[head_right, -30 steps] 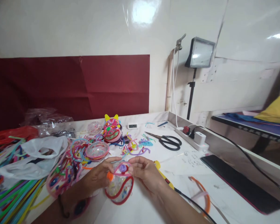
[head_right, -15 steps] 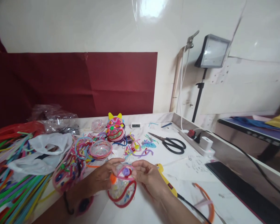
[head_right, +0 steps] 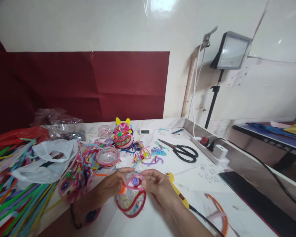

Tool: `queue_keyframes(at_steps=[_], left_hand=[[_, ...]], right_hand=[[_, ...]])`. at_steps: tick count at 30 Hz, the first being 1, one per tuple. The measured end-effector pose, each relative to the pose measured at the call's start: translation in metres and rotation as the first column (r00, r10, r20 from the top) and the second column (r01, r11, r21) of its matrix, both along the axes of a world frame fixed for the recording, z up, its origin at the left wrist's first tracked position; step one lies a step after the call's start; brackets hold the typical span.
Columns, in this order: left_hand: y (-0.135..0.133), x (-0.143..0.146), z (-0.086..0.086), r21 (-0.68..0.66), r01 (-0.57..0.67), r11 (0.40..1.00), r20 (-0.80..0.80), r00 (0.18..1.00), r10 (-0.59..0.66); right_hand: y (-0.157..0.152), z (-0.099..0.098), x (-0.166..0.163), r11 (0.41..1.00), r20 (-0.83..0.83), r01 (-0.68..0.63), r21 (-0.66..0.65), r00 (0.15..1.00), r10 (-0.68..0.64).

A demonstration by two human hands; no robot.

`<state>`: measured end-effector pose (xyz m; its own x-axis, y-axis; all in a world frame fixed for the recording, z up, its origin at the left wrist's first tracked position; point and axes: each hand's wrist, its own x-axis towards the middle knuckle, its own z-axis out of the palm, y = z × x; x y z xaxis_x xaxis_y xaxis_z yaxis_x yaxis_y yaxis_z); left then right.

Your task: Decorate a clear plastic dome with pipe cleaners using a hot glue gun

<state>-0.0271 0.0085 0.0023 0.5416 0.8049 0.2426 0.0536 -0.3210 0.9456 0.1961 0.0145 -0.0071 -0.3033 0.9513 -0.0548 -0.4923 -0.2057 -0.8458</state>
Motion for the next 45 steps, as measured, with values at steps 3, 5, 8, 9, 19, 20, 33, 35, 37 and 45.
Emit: queue_keyframes(at_steps=[3, 5, 8, 9, 19, 20, 33, 35, 37, 45], left_hand=[[-0.003, 0.004, 0.003, -0.05, -0.034, 0.998, -0.002, 0.999, 0.034], [-0.004, 0.006, 0.004, -0.08, -0.056, 0.995, 0.008, 0.998, 0.057], [-0.005, 0.008, 0.002, -0.095, -0.085, 0.992, 0.024, 0.996, 0.088], [-0.005, 0.009, 0.001, -0.097, -0.097, 0.991, 0.022, 0.995, 0.099], [-0.008, 0.019, 0.009, -0.243, -0.183, 0.953, 0.067, 0.977, 0.204], [-0.009, 0.02, 0.011, -0.266, -0.181, 0.947, 0.08, 0.975, 0.209], [-0.008, 0.016, 0.003, -0.347, -0.058, 0.936, 0.147, 0.982, 0.115], [-0.01, 0.016, 0.005, -0.372, -0.058, 0.926, 0.13, 0.985, 0.114], [-0.012, 0.017, 0.006, -0.358, -0.071, 0.931, 0.115, 0.986, 0.12], [-0.01, 0.02, -0.002, -0.346, -0.072, 0.935, 0.199, 0.969, 0.148]], right_hand=[[0.0, 0.0, 0.0, 1.0, -0.006, 0.003, 0.0, 1.0, -0.003], [0.001, -0.001, 0.0, 1.0, 0.0, 0.006, 0.0, 1.0, -0.006], [0.001, -0.002, 0.0, 1.0, 0.014, 0.013, -0.011, 1.0, -0.013], [0.001, -0.002, 0.0, 1.0, 0.013, 0.014, -0.013, 1.0, -0.014], [0.0, 0.0, -0.001, 1.0, 0.015, -0.002, 0.015, 1.0, 0.002], [0.001, -0.001, -0.001, 1.0, 0.018, -0.009, 0.013, 1.0, 0.009], [0.002, -0.006, 0.0, 0.999, 0.005, -0.046, -0.005, 0.999, 0.046], [0.002, -0.007, 0.0, 0.999, -0.002, -0.05, 0.001, 0.999, 0.05], [0.002, -0.009, -0.001, 0.998, -0.013, -0.057, 0.01, 0.998, 0.057], [0.001, -0.008, -0.001, 0.999, 0.0, -0.054, -0.002, 0.999, 0.054]])
